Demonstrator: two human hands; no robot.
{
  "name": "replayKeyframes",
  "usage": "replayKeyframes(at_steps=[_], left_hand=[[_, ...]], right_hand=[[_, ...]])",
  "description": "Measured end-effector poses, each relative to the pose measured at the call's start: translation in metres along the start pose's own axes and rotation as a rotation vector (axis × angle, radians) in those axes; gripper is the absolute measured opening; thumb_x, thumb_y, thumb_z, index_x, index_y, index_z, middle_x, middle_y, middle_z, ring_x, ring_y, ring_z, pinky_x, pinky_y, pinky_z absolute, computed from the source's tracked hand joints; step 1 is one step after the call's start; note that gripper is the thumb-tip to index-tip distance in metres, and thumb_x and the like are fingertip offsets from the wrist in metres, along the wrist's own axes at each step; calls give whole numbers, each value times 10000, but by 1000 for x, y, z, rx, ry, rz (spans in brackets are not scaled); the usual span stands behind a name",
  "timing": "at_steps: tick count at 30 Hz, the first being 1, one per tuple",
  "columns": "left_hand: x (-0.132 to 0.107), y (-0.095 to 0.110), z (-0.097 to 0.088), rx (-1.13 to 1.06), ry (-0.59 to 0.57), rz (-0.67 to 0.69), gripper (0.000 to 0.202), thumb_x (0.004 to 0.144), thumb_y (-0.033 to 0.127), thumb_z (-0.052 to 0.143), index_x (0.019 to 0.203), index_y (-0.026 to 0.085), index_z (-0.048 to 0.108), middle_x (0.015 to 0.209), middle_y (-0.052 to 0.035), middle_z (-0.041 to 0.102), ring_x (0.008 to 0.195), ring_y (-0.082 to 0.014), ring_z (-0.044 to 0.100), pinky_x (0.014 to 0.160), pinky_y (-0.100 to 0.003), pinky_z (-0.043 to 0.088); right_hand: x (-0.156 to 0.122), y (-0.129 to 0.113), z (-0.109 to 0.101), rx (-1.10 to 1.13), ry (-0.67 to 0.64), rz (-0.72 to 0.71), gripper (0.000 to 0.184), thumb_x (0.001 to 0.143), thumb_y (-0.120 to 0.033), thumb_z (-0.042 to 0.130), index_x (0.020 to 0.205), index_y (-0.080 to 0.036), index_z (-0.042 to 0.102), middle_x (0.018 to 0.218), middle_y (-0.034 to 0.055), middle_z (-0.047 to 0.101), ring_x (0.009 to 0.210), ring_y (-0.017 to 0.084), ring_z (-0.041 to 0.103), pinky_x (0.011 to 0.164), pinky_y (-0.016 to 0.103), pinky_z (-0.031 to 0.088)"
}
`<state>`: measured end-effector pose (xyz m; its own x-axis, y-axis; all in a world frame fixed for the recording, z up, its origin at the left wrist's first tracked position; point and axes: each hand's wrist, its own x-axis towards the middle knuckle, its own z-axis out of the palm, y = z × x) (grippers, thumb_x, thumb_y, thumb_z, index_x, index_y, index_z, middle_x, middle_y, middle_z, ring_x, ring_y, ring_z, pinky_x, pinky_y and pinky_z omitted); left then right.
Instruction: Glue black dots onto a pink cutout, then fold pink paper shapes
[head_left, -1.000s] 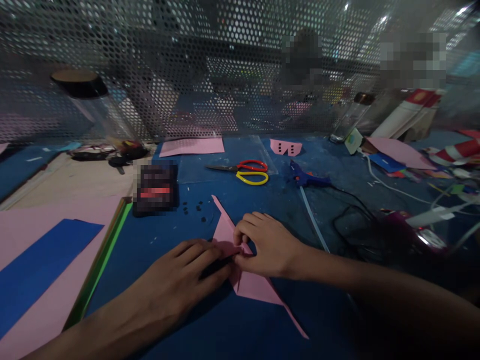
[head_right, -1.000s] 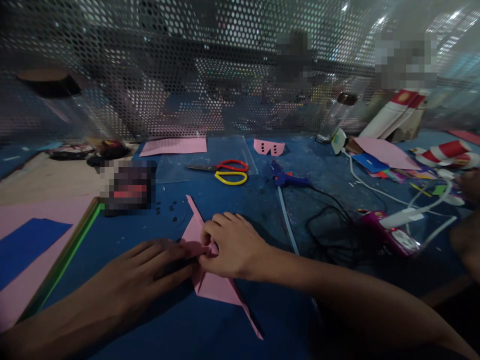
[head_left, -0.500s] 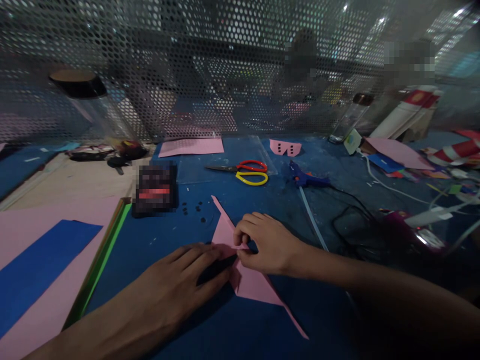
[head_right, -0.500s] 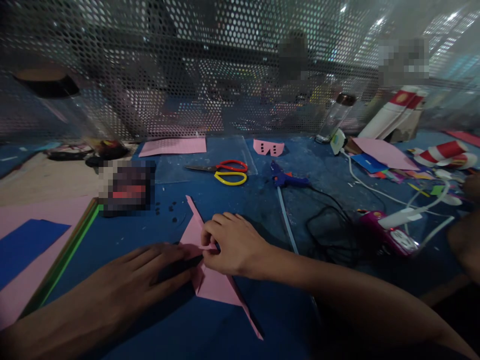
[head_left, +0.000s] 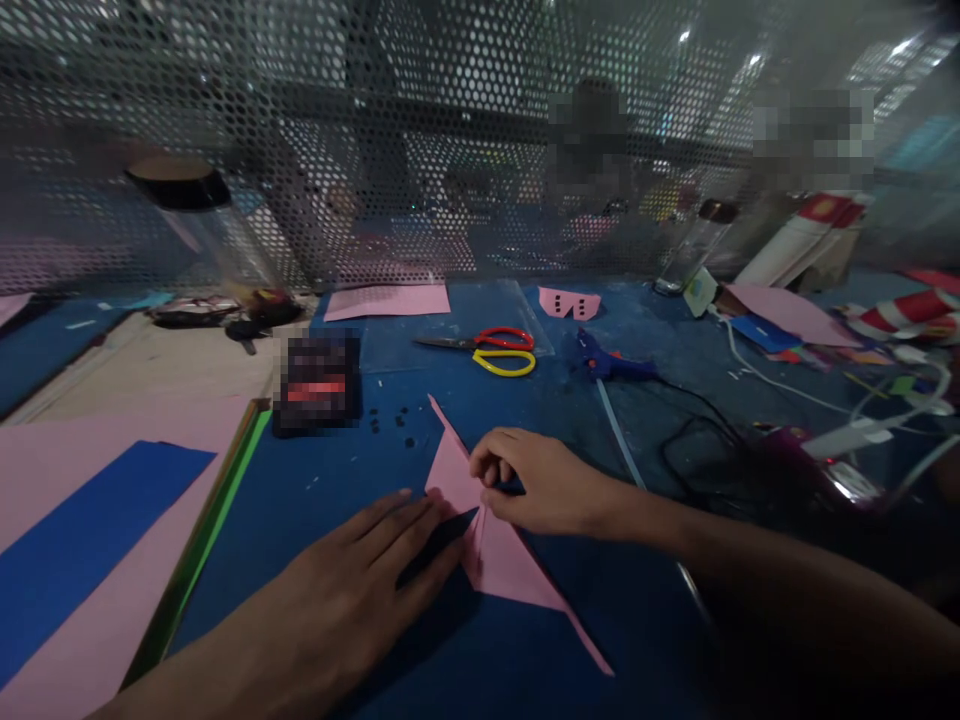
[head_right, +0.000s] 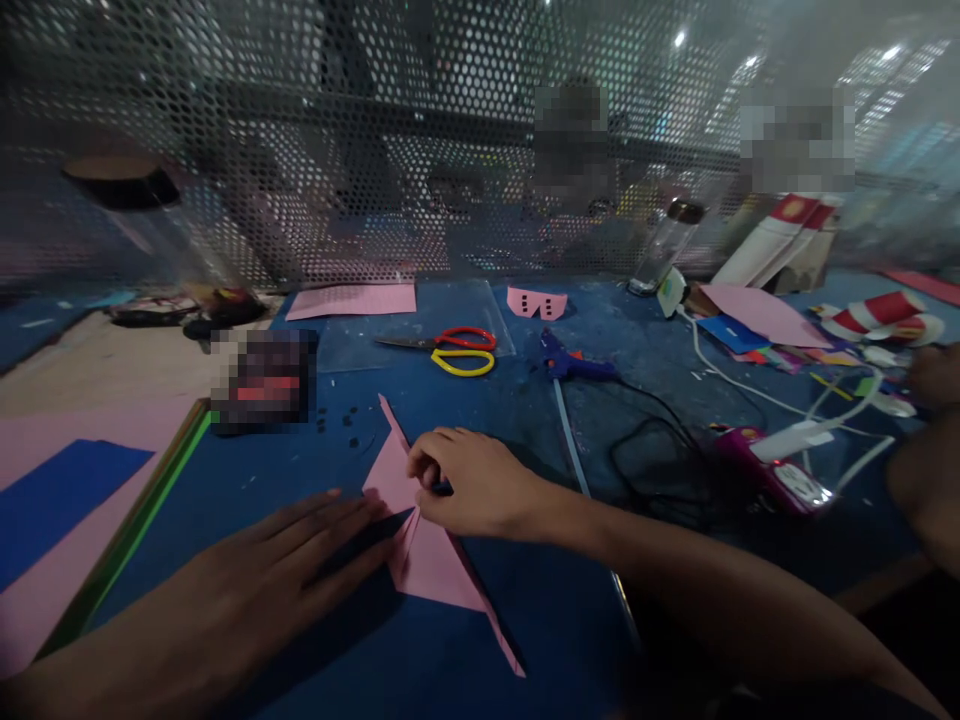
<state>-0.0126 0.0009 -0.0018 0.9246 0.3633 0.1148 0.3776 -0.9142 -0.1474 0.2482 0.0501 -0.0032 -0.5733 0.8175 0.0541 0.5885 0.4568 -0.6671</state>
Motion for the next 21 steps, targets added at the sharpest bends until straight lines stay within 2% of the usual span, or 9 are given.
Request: replayKeyframes(at_steps=[3,5,10,16,21], left_hand=[[0,3,5,-17,71,-53,514,948,45,401,1432,156,532,1412,-153,615,1304,-302,549,1096,-460,425],[2,3,8,-14,125,-39,469,956,48,401,1385,131,569,1385,-166,634,1267,-308,578,1066,-464,453],[5,-3,11,-22,223,-31,422,931,23,392,1271,109,627,1282,-142,710,1169,-278,650,994,-438,526],[5,-5,17,-72,237,-76,427,932,14,413,1301,114,603,1309,-112,704,1182,-253,652,1024,-424,524],[7,-3,15,-108,274,-77,359,941,36,440,1235,97,638,1242,-131,733,1099,-263,692,997,-441,546]], right_hand=[[-1,-2,-6,9,24,83,75,933,-179,563,958,-203,629,906,-14,670,759,115,594,695,248,423],[-2,-3,-7,-80,31,92,117,962,-202,554,889,-202,645,878,-11,659,761,121,588,688,254,412],[-5,-5,-4,-188,42,60,152,881,-331,730,870,-200,652,891,-11,637,825,145,584,731,268,420],[-5,-10,-5,-141,54,87,122,965,-231,587,880,-199,669,891,-8,645,793,127,583,698,253,417],[-7,-11,-3,-34,61,67,77,920,-178,617,927,-216,683,901,-30,684,786,113,602,703,238,435]])
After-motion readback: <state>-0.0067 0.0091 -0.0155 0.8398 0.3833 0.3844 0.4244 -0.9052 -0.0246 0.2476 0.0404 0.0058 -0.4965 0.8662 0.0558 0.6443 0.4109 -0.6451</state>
